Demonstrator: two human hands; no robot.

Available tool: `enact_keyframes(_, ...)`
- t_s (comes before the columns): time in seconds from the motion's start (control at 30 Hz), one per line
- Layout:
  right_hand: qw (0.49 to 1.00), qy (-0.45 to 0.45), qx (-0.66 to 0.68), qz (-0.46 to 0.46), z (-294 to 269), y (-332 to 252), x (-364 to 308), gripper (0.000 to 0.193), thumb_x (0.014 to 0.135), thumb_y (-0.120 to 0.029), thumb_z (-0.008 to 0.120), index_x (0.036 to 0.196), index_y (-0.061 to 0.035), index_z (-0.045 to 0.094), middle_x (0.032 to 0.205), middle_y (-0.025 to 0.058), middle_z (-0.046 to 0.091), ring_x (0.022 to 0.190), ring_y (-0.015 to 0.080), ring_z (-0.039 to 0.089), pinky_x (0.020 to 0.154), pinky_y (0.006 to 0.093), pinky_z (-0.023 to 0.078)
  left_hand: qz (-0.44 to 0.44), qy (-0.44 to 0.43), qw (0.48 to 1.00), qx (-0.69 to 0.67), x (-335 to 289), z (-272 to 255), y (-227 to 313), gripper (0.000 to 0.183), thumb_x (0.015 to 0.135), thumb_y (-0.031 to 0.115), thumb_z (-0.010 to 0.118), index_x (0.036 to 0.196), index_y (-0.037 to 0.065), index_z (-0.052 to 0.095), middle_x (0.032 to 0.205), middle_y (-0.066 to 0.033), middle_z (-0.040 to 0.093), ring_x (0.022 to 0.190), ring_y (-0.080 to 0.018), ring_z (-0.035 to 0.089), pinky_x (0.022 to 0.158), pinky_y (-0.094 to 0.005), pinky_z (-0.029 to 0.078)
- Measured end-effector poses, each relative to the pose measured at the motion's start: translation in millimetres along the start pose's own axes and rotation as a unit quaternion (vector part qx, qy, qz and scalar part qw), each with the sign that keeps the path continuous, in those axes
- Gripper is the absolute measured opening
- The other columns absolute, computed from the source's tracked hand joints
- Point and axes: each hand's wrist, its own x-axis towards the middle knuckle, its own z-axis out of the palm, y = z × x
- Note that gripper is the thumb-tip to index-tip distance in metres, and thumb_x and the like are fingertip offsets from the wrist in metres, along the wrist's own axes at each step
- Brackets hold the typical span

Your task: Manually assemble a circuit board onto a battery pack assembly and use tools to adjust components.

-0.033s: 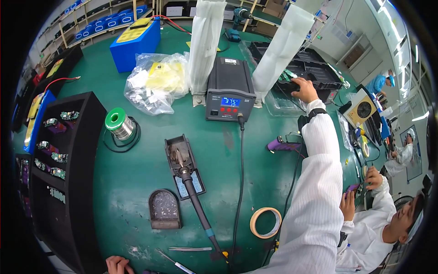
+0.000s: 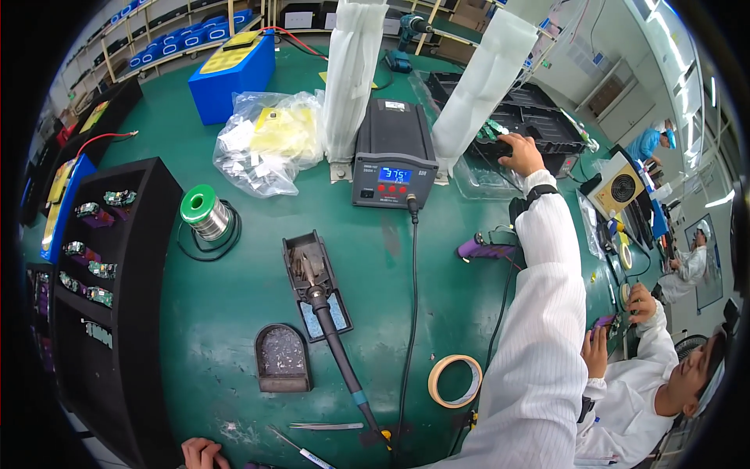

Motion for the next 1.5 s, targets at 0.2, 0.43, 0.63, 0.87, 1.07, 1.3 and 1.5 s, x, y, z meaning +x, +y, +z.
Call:
enact_keyframes(0.2, 0.976, -0.02, -0.213, -0.044, -12, 0, 0, 0.036, 0.07, -0.019, 0.086, 0.103, -0.0153, 0.073, 0.106, 0.0017, 0.067, 0.107, 0.025, 0.063, 0.085, 0.0427, 0.054, -0.006, 0.001, 1.0, -0.016, 4, 0, 3, 0.023, 0.078, -0.006, 0.063, 0.1, 0.0, 0.067, 0.104, -0.019, 0.064, 0.096, -0.0394, 0.061, 0.085, -0.0488, 0.051)
enact_keyframes(0.43, 0.953, 0.07, -0.228, -0.189, -50, 7, -13, 0.017, 0.089, -0.01, 0.057, 0.103, -0.011, 0.067, 0.1, 0.0052, 0.065, 0.095, 0.0259, 0.068, 0.073, 0.0384, 0.058, -0.001, -0.01, 0.999, -0.031, 8, -7, 4, 0.023, 0.079, -0.007, 0.063, 0.101, -0.001, 0.067, 0.104, -0.019, 0.064, 0.097, -0.0409, 0.06, 0.086, -0.0494, 0.05)
enact_keyframes(0.63, 0.95, 0.064, -0.248, -0.179, -96, -1, -44, 0.022, 0.091, -0.012, 0.059, 0.111, -0.0125, 0.064, 0.104, 0.0038, 0.063, 0.1, 0.0227, 0.065, 0.075, 0.0364, 0.059, -0.004, 0.001, 0.999, -0.033, 8, -3, 6, 0.023, 0.081, -0.005, 0.062, 0.103, 0.001, 0.067, 0.106, -0.0196, 0.064, 0.098, -0.0414, 0.059, 0.087, -0.0497, 0.049)
enact_keyframes(0.87, 0.953, 0.089, -0.238, -0.167, -158, -6, -87, 0.021, 0.091, -0.01, 0.059, 0.111, -0.0117, 0.064, 0.106, 0.0046, 0.063, 0.102, 0.0245, 0.065, 0.077, 0.039, 0.059, 0.012, 0.006, 0.998, -0.056, 8, -4, 7, 0.023, 0.082, -0.004, 0.063, 0.104, 0.001, 0.067, 0.108, -0.019, 0.064, 0.1, -0.0416, 0.059, 0.089, -0.0494, 0.049)
enact_keyframes(1.07, 0.952, 0.077, -0.239, -0.174, -212, -14, -137, 0.026, 0.086, -0.007, 0.062, 0.112, -0.0127, 0.063, 0.106, 0.0035, 0.061, 0.103, 0.0243, 0.063, 0.078, 0.0375, 0.058, 0.007, 0.057, 0.994, -0.09, 8, 3, 7, 0.02, 0.075, -0.011, 0.06, 0.091, -0.001, 0.063, 0.095, -0.0157, 0.06, 0.092, -0.0381, 0.057, 0.078, -0.0454, 0.047)
enact_keyframes(1.3, 0.953, 0.07, -0.245, -0.165, -259, -44, -186, 0.023, 0.087, -0.01, 0.062, 0.109, -0.0121, 0.064, 0.103, 0.004, 0.062, 0.101, 0.0255, 0.064, 0.075, 0.0391, 0.058, 0.021, 0.057, 0.988, -0.145, 6, 2, -1, 0.019, 0.075, -0.006, 0.064, 0.093, 0.001, 0.065, 0.097, -0.0139, 0.06, 0.095, -0.0355, 0.057, 0.08, -0.0447, 0.049)
enact_keyframes(1.5, 0.951, 0.092, -0.247, -0.161, -282, -63, -210, 0.017, 0.087, -0.009, 0.059, 0.102, -0.0106, 0.066, 0.099, 0.0053, 0.065, 0.098, 0.0262, 0.065, 0.074, 0.0392, 0.058, 0.033, 0.065, 0.983, -0.169, 4, 1, -3, 0.017, 0.077, -0.004, 0.064, 0.093, 0.001, 0.064, 0.098, -0.0144, 0.06, 0.096, -0.0357, 0.057, 0.082, -0.045, 0.049)
